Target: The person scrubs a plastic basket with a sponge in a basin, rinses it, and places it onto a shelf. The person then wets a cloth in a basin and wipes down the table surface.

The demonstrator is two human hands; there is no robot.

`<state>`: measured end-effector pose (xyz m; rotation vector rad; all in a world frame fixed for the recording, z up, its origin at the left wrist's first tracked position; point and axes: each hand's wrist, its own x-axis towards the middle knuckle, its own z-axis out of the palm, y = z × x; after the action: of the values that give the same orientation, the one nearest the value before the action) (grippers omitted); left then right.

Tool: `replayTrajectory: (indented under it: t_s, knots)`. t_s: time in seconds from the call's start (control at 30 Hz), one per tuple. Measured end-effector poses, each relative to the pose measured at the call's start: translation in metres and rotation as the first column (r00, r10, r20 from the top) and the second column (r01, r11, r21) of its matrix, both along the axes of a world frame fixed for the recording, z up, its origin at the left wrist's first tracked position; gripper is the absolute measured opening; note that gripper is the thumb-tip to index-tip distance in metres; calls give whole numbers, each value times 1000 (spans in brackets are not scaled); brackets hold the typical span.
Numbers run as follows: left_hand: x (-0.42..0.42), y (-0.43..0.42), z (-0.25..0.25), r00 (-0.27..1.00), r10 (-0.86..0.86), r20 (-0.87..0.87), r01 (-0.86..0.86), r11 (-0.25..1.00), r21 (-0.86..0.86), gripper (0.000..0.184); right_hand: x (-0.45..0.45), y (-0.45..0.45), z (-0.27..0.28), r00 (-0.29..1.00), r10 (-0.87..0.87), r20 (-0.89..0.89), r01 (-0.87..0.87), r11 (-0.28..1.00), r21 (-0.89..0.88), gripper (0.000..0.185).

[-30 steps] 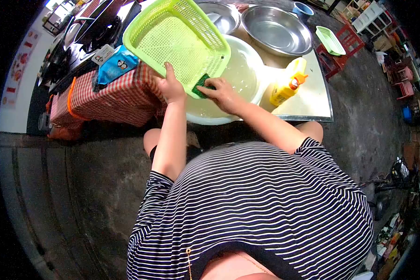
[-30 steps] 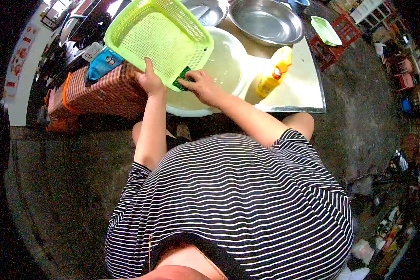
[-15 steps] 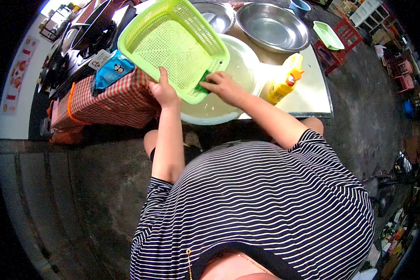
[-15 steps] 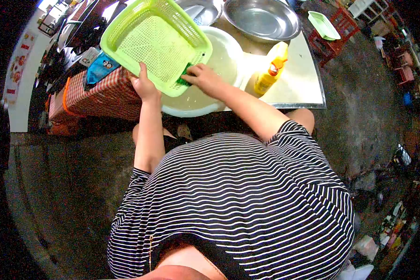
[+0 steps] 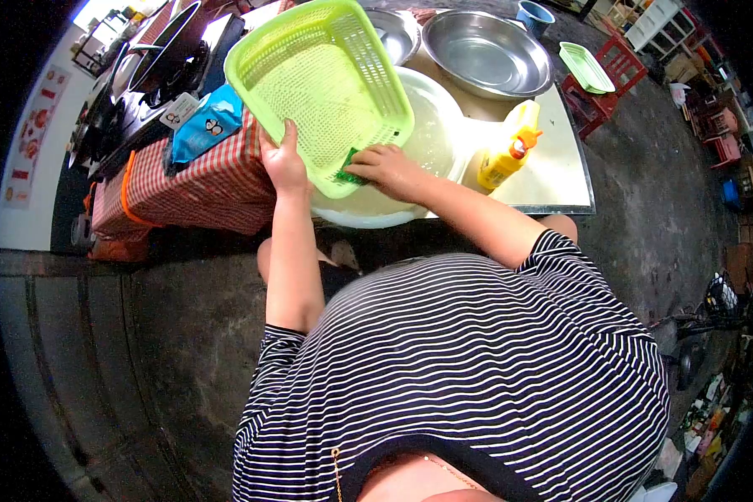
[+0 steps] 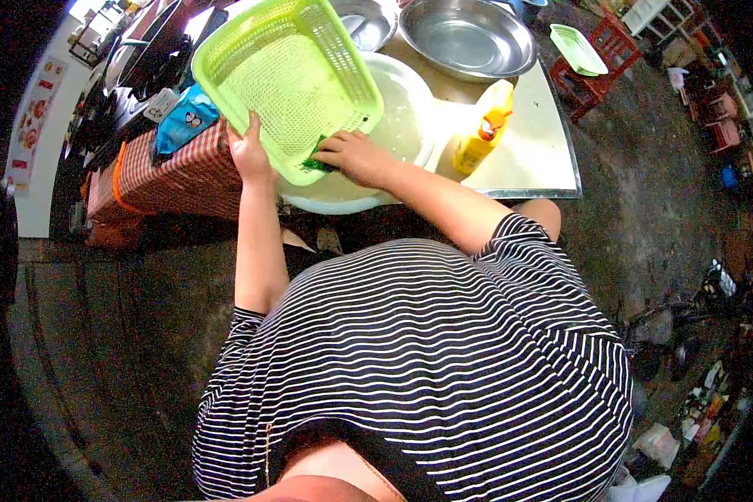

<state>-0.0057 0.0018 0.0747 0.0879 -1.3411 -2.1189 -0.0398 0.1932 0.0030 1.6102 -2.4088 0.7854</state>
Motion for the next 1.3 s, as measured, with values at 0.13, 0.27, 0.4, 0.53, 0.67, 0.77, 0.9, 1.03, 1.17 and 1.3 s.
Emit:
replayTrajectory:
  t_s: [0.13,0.27,0.4,0.53,0.67,0.77,0.9,1.03,1.17,1.3]
  knots:
    - [2,-10,6,994,-106,22,107,992,-61,37,-36,26,-18,987,-127,-100,140,980,139,45]
    - [-1,-11,0,996,-34,80,52,971,-234,37,-51,35,-6,984,-144,103,131,983,126,40]
    - [7,-1,-3,993,52,111,1,900,-436,49,-55,12,3,920,-341,191,388,853,-348,39]
    - [15,11,-6,996,48,80,-6,887,-462,59,-69,-17,26,852,-524,12,417,664,-620,44]
    - [22,24,-9,998,67,5,-59,918,-391,50,-84,-31,18,775,-591,-224,413,741,-529,43]
    - [30,38,4,995,87,-45,-97,949,-301,47,-77,-38,3,717,-626,-309,506,771,-387,35]
    - [29,28,-9,996,76,-48,-86,965,-248,48,-57,-43,-17,728,-631,-268,634,768,-84,21]
    - [25,18,-14,993,103,-51,-113,942,-314,48,-40,-39,-31,808,-568,-159,588,793,157,20]
    - [23,12,-21,983,175,-61,-185,910,-372,49,-47,-40,-32,786,-582,209,570,813,118,22]
    - [28,18,-26,991,131,-17,-131,974,-186,49,-65,-58,-30,601,-395,694,765,535,-358,34]
